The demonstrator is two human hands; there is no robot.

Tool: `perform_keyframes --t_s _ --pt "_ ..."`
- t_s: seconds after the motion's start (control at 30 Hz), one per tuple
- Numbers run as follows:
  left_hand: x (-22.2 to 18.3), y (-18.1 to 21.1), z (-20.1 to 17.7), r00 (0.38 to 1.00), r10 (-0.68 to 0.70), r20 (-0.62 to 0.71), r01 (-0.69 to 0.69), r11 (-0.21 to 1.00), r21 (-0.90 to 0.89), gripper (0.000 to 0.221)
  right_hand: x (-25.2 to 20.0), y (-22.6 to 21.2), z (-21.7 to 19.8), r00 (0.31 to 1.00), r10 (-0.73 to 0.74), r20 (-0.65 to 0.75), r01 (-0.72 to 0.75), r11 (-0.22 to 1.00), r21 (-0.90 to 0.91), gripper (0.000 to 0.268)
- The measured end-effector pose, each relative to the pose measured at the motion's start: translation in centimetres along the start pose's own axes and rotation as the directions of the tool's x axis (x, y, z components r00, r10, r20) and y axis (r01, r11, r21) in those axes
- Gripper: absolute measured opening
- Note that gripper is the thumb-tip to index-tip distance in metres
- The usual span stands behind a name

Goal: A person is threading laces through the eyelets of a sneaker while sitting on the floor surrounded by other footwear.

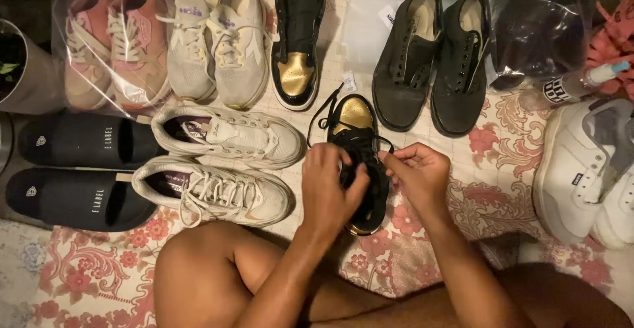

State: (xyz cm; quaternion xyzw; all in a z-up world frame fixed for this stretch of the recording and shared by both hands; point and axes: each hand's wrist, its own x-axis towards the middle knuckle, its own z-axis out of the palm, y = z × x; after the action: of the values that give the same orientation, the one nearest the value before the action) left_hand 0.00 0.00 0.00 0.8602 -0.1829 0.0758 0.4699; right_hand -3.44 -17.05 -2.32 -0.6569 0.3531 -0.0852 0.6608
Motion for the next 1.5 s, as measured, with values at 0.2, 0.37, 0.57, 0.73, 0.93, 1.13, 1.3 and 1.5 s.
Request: perform_keyframes --t_s 0.2,0.37,0.57,0.73,0.93,1.13,1.3,1.5 --pt "-1.9 2.0 1.7 0.989 -0.102 0.103 0.107 0.993 -0.046 0.026 -1.7 0.4 0.6 0.951 -0.307 0.035 0.308 0.951 -0.031 0.016" --pt "-2.1 3.1 2.1 0.974 -0.199 0.105 0.198 0.98 0.027 0.028 -2.2 0.8 0.9 0.822 -0.566 0.059 0.568 0.809 -0.151 0.014" --pt "-2.5 0.3 4.3 0.871 -0.451 0.195 0.466 0.884 -0.039 0.019 -1.9 -0.1 1.1 0.632 -0.734 0.249 0.774 0.615 -0.151 0.013" --pt "-2.2 -1.1 4.7 0.809 -0.555 0.193 0.581 0.803 -0.13 0.016 -2.0 -1.2 0.7 0.655 -0.692 0.303 0.751 0.641 -0.157 0.011" --pt "-2.0 -1.1 4.1 0.741 -0.589 0.322 0.658 0.731 -0.178 0.013 -0.3 -2.0 -2.8 0.942 -0.141 0.304 0.24 0.916 -0.321 0.023" --pt "-0.5 1.8 1.9 0.728 -0.602 0.328 0.672 0.721 -0.171 0.015 -1.8 -3.5 -3.0 0.806 -0.058 0.59 0.399 0.788 -0.468 0.053" --pt "0.6 4.2 0.0 0.648 -0.663 0.375 0.745 0.654 -0.132 0.018 -1.7 -2.7 -3.3 0.779 -0.271 0.566 0.567 0.689 -0.451 0.024" --pt "-0.8 1.6 1.6 0.749 -0.574 0.331 0.649 0.735 -0.195 0.015 -1.4 -1.9 -3.0 0.771 -0.346 0.535 0.621 0.591 -0.514 0.015"
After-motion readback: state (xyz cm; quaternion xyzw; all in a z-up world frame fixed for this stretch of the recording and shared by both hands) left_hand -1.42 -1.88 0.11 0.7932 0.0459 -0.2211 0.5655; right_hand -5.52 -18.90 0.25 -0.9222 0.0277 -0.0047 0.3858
